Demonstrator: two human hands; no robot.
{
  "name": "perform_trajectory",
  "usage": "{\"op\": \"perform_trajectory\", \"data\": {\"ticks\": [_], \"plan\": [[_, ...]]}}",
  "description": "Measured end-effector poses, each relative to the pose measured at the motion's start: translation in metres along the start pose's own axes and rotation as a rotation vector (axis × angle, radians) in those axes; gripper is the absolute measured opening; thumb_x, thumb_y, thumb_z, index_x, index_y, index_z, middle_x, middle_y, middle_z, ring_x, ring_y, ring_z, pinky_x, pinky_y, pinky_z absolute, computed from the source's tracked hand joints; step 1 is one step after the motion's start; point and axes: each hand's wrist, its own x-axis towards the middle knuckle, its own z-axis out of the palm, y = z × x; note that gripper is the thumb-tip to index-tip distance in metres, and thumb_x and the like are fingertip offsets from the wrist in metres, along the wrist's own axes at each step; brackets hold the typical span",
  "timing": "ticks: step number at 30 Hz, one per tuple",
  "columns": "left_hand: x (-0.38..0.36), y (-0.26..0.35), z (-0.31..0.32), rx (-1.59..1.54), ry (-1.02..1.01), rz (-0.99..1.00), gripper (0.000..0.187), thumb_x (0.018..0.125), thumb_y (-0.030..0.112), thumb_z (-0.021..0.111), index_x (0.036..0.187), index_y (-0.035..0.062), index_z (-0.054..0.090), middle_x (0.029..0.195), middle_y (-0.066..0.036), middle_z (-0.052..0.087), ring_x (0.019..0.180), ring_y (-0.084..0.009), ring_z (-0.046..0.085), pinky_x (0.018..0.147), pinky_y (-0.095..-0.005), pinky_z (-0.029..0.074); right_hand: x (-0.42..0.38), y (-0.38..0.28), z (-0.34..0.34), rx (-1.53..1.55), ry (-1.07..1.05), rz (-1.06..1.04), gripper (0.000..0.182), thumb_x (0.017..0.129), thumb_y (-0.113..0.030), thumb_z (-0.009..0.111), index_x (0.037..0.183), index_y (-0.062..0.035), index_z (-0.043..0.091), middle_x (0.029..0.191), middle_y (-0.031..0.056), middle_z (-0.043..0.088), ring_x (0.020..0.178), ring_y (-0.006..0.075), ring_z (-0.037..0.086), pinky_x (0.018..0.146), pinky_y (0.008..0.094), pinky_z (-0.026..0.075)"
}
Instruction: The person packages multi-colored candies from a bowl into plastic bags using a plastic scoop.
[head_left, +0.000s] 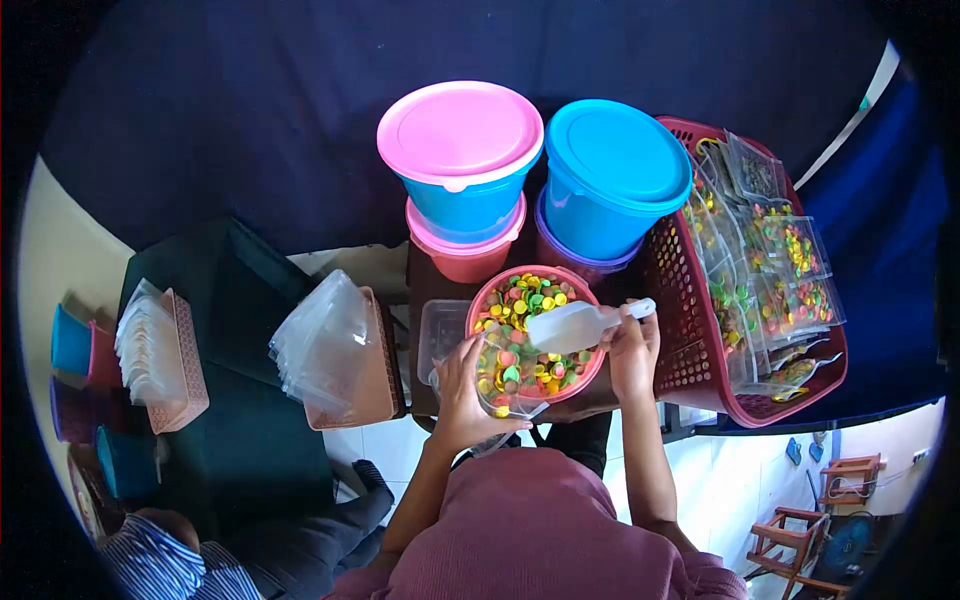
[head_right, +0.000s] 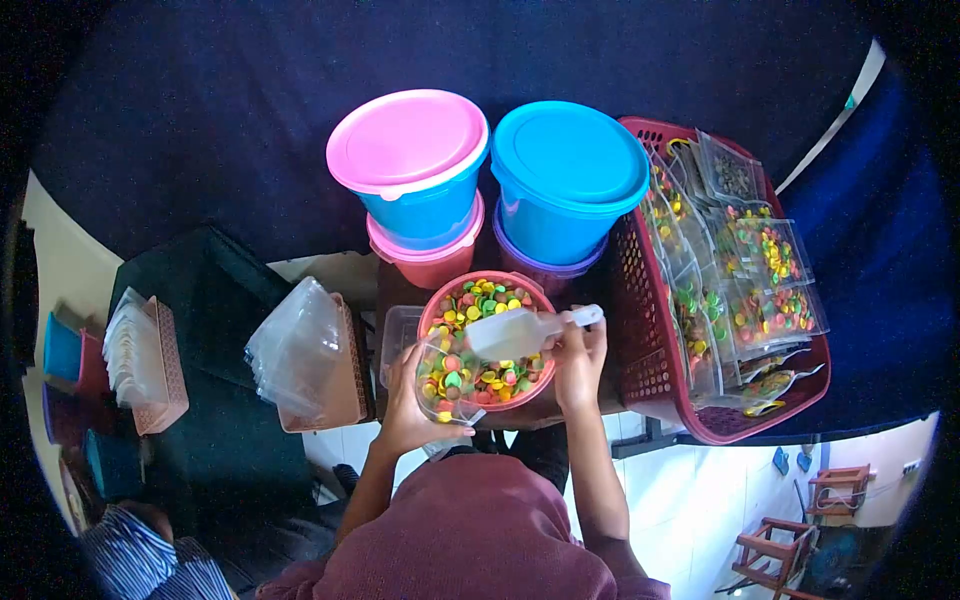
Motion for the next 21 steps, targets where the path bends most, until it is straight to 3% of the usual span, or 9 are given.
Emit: {"op": "perform_trajectory", "data": {"ticks": [4,8,10,11,14,16,18,20,21], "plan": [[0.000,0.004,-0.001,0.015,-0.021,0.007,0.116,0.038,0.047,0.079,0.129,0.0054,0.020,0.127,-0.016,0.028,0.119,-0.0339,0.026,0.094,-0.0614,0.009,0.018,0.028,-0.031,0.043,0.103,-0.013,0.009,0.086,-0.014,0.047,0.090,-0.0069,0.044,0.084,0.0117,0.060,0.058,0.0106,0.052,0.055,0.0243,0.045],[0.007,0.018,-0.005,-0.001,-0.002,0.030,0.115,0.039,0.046,0.080,0.129,0.0040,0.020,0.126,-0.016,0.028,0.119,-0.0335,0.026,0.094,-0.0580,0.010,0.019,0.033,-0.054,-0.155,0.064,0.131,0.013,0.086,-0.014,0.047,0.093,-0.0036,0.044,0.079,0.0095,0.056,0.063,0.0142,0.054,0.057,0.0234,0.044],[0.012,0.025,-0.009,-0.005,0.017,0.052,0.115,0.039,0.046,0.080,0.129,0.0037,0.020,0.126,-0.017,0.028,0.118,-0.0334,0.027,0.094,-0.0568,0.011,0.022,0.044,-0.071,-0.588,-0.091,0.077,0.025,0.083,-0.018,0.053,0.098,0.0000,0.045,0.085,0.0113,0.053,0.076,0.0182,0.053,0.069,0.0267,0.043],[0.016,0.028,-0.009,-0.018,0.012,0.063,0.115,0.040,0.045,0.080,0.129,0.0035,0.020,0.125,-0.017,0.028,0.117,-0.0334,0.027,0.094,-0.0555,0.012,0.021,0.047,-0.076,-1.001,0.009,-0.211,0.039,0.079,-0.021,0.058,0.105,0.0040,0.043,0.091,0.0137,0.050,0.088,0.0215,0.048,0.080,0.0306,0.038],[0.031,0.034,-0.010,0.004,0.006,0.109,0.116,0.039,0.043,0.081,0.129,0.0031,0.019,0.124,-0.018,0.029,0.116,-0.0334,0.029,0.093,-0.0520,0.015,0.005,0.023,-0.051,-1.045,0.231,-0.405,0.045,0.076,-0.023,0.061,0.107,0.0050,0.043,0.097,0.0154,0.047,0.094,0.0232,0.044,0.084,0.0336,0.035],[0.036,0.037,-0.007,0.028,0.034,0.156,0.115,0.039,0.043,0.080,0.129,0.0030,0.020,0.124,-0.018,0.029,0.115,-0.0336,0.029,0.092,-0.0504,0.017,-0.009,-0.004,-0.037,-1.013,0.173,-0.315,0.042,0.078,-0.022,0.058,0.110,0.0026,0.044,0.096,0.0107,0.047,0.089,0.0204,0.046,0.081,0.0314,0.037],[0.041,0.042,-0.001,0.045,0.038,0.151,0.115,0.039,0.044,0.080,0.129,0.0030,0.021,0.124,-0.018,0.029,0.115,-0.0338,0.029,0.091,-0.0507,0.018,-0.022,-0.026,-0.027,-0.552,-0.454,0.011,0.041,0.078,-0.017,0.060,0.112,-0.0011,0.043,0.101,0.0087,0.049,0.092,0.0172,0.048,0.079,0.0295,0.041],[0.048,0.045,0.008,0.129,0.050,0.171,0.114,0.039,0.044,0.080,0.129,0.0030,0.021,0.125,-0.017,0.028,0.115,-0.0341,0.028,0.091,-0.0514,0.019,-0.035,-0.032,-0.013,-0.561,-0.702,0.047,0.039,0.076,-0.011,0.062,0.110,-0.0030,0.046,0.108,0.0081,0.050,0.096,0.0142,0.049,0.076,0.0280,0.044],[0.051,0.046,0.015,0.138,0.043,0.148,0.116,0.038,0.044,0.080,0.130,0.0051,0.020,0.126,-0.018,0.027,0.116,-0.0349,0.028,0.092,-0.0521,0.018,-0.040,-0.033,-0.003,-0.505,-0.683,0.045,0.034,0.075,-0.006,0.062,0.105,-0.0013,0.048,0.103,0.0098,0.055,0.093,0.0130,0.053,0.074,0.0276,0.046]]}}
